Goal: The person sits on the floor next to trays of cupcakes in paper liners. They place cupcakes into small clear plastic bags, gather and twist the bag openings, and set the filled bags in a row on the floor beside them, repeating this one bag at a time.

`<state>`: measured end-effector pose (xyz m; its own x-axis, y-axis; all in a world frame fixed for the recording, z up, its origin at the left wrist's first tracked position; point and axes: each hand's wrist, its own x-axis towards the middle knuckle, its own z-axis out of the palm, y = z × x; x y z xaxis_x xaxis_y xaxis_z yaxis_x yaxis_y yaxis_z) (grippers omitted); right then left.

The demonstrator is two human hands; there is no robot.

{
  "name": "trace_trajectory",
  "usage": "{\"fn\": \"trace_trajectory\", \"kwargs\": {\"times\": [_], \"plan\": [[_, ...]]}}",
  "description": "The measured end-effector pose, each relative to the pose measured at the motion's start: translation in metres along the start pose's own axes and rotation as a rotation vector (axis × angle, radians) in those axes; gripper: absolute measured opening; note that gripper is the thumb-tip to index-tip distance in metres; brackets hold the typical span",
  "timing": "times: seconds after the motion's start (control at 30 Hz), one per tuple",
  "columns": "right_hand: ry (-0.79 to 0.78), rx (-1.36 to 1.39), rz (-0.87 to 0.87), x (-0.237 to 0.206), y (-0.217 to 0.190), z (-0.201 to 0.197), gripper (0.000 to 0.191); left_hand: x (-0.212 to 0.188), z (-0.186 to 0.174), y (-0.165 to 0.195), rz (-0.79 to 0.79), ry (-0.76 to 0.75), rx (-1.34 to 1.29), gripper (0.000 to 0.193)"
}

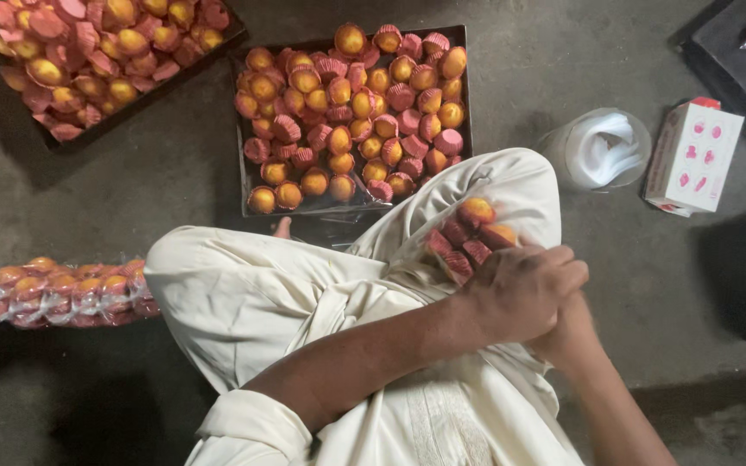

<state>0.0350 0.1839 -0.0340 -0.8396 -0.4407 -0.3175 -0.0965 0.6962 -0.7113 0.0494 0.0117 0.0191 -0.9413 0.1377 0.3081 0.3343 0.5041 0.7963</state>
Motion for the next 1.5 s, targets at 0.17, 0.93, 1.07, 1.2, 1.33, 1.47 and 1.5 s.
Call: {"fn": "trace_trajectory", "kwargs": {"times": [0.17,0.93,1.07,1.2,1.33,1.47,1.5], "plan": [[0.070,-0.413,-0.510,-0.024,-0.012,-0.015,0.032,0.028,-0.027,-0.006,0.299,-0.291,0.271,0.010],[-0.899,1.092,0.599,0.061,-0.103,0.063,0.021,-0.193,-0.056,-0.076,-0.900,-0.010,0.082,0.029],[-1.052,1.179,0.414,0.052,-0.101,0.071,0.025,-0.228,-0.061,-0.082,-0.924,0.419,-1.605,0.019],[-0.958,1.923,0.291,0.039,-0.106,0.069,0.026,-0.198,-0.071,-0.088,-0.960,0.476,-1.686,0.020],[-0.181,0.772,-0.187,0.039,-0.115,0.066,0.043,-0.120,-0.067,-0.087,-0.756,0.333,-0.784,0.024],[0.161,-0.091,-0.651,0.048,-0.099,0.053,0.055,-0.068,-0.059,-0.069,-0.332,0.100,0.408,0.027],[0.181,-0.095,-0.628,0.049,-0.091,0.048,0.059,-0.058,-0.054,-0.066,-0.312,0.017,0.373,0.025]]}}
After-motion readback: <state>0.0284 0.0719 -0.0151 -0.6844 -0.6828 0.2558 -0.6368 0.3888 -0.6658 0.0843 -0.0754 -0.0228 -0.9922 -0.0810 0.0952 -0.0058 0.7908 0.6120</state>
